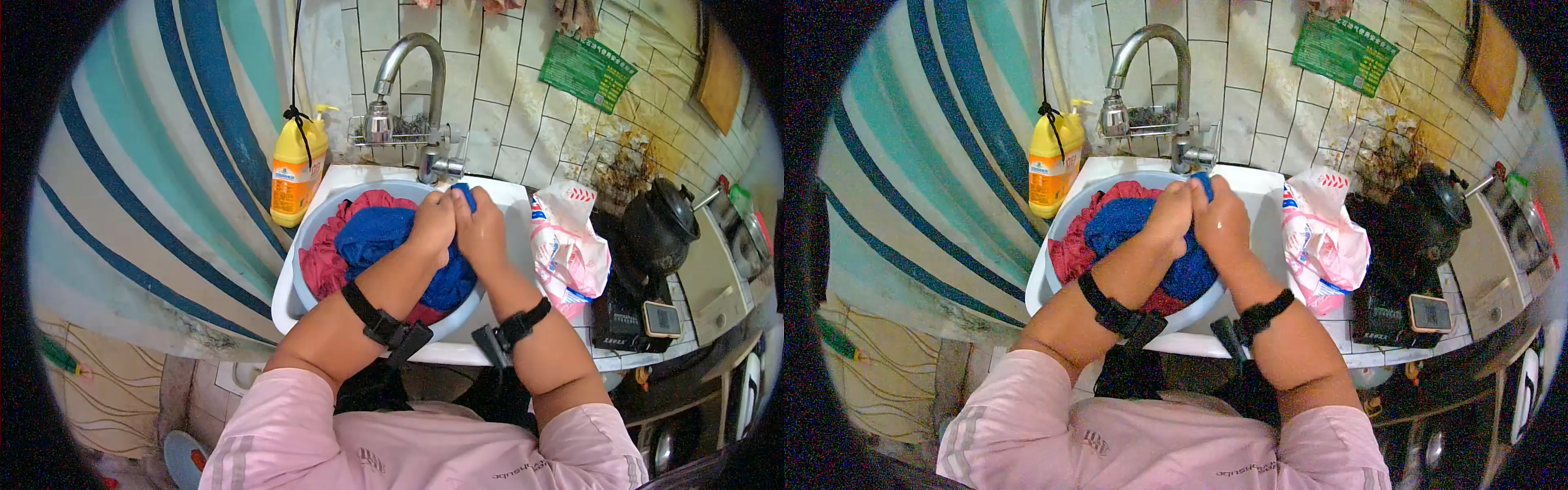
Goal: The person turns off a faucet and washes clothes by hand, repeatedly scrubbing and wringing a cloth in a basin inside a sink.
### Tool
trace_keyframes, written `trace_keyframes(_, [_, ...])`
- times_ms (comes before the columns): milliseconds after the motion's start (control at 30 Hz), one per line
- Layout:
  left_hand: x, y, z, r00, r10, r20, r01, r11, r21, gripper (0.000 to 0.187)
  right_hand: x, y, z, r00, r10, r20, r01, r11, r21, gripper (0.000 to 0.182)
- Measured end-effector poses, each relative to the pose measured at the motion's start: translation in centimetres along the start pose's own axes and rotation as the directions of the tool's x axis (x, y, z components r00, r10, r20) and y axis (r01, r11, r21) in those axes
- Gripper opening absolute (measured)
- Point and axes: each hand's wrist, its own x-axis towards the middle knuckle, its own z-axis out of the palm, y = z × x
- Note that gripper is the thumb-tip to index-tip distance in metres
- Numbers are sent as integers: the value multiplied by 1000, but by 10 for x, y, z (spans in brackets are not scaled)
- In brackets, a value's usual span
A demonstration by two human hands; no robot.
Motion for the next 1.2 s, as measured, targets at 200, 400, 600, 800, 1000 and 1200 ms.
trace_keyframes(200, [3,-1,2,1000,-1,-21,5,985,170,31,8,24,4,999,-15,-43,22,985,172,32])
trace_keyframes(400, [22,-9,-16,1000,-10,-9,8,984,-176,36,-18,-9,-2,968,-251,6,248,960,133,28])
trace_keyframes(600, [-3,4,-3,996,-74,-45,77,994,73,47,9,23,12,998,-55,32,55,998,-15,35])
trace_keyframes(800, [-3,2,-5,998,-2,-56,12,984,177,40,0,24,7,993,-1,117,-2,1000,27,34])
trace_keyframes(1000, [-2,4,-9,993,-111,45,113,991,-69,46,-8,-4,2,990,-115,82,117,993,-11,35])
trace_keyframes(1200, [-7,13,-2,990,-139,-11,139,975,175,45,14,40,15,997,-8,72,7,1000,4,38])
